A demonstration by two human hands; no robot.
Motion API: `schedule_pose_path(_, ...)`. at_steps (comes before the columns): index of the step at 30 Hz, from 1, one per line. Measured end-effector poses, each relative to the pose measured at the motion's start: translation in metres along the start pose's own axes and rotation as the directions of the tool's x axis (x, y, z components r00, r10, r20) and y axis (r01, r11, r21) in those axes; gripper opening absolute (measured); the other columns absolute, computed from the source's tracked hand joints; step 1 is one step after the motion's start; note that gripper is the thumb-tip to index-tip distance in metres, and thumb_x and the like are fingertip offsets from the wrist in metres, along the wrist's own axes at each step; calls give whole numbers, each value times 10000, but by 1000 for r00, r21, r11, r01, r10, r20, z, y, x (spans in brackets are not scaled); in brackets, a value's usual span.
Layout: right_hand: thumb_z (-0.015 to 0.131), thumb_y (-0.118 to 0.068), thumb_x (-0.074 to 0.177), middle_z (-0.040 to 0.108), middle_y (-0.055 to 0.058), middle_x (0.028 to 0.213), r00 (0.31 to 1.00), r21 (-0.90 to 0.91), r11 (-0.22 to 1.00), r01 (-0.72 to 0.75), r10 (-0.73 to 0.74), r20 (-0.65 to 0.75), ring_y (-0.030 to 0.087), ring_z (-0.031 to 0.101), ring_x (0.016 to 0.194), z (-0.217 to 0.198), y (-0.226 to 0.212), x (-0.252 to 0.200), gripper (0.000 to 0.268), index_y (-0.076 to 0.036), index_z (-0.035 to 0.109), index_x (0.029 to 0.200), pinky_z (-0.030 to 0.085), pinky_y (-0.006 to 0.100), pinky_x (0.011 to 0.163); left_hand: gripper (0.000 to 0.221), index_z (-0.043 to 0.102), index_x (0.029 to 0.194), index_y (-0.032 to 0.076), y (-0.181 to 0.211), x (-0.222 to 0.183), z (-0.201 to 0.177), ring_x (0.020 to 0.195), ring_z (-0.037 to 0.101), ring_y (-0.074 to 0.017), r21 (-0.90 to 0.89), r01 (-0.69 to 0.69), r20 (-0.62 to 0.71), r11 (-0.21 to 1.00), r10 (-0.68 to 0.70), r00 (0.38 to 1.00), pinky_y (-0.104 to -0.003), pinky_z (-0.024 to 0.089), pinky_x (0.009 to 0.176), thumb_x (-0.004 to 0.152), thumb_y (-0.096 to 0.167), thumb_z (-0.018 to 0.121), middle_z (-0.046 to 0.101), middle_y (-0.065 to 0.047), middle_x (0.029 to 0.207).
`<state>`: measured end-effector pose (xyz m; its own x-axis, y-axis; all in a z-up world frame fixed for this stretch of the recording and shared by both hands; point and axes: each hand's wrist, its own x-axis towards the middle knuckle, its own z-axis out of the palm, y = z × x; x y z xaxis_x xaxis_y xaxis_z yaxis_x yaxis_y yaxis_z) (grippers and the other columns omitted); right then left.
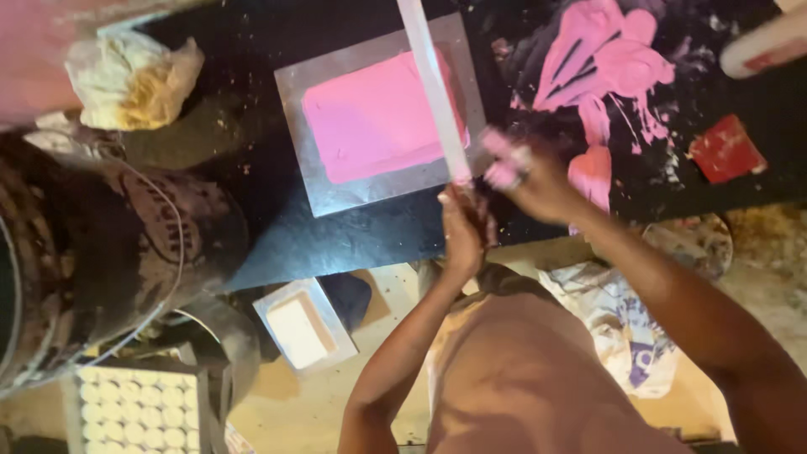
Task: The person frosts a cake by applying pink frosting to the top and sides using a spatula and a flat scraper, while another person assists.
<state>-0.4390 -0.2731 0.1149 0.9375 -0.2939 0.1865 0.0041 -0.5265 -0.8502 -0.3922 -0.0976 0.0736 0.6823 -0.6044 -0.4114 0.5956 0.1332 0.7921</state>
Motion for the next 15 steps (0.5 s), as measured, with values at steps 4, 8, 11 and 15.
schedule_pose_path(4, 601, -170, 1040, 759, 126, 1167, 943, 208, 930, -301, 259, 210, 199, 721, 1036, 27, -20, 10, 335, -25, 655, 1337, 579, 336, 904, 880, 478, 1389, 5, -11, 25, 3, 1108, 598, -246, 307, -352, 82, 884, 344, 936, -382, 460, 959, 1075, 700, 40, 627, -163, 1212)
schedule_pose_path(8, 588, -166, 1027, 683, 135, 1193, 969, -210, 974, -88, 132, 208, 172, 704, 878, -15, -3, 39, 355, -21, 647, 1346, 592, 309, 666, 746, 651, 1191, 39, 68, 35, -98, 929, 670, -217, 463, -218, -148, 859, 318, 937, -376, 544, 859, 1122, 588, 149, 700, -107, 1063)
schedule_pose_path(11, 669, -249, 1021, 634, 128, 1033, 936, -649, 707, 280, -50, 348, 235, 627, 738, -47, -5, 73, 408, -116, 702, 1405, 520, 366, 562, 808, 467, 1434, 88, 182, 52, -170, 858, 706, -175, 401, -287, -95, 870, 351, 931, -329, 549, 690, 978, 729, 284, 652, -74, 1147)
schedule_pose_path(15, 695, -288, 1010, 621, 93, 1072, 902, -636, 657, 405, -173, 395, 259, 660, 960, -54, 1, 132, 233, -122, 727, 1170, 541, 399, 790, 440, 631, 1211, 16, 236, 96, -192, 737, 627, -117, 455, -110, -8, 884, 127, 992, -267, 473, 616, 1060, 426, 575, 639, -46, 952)
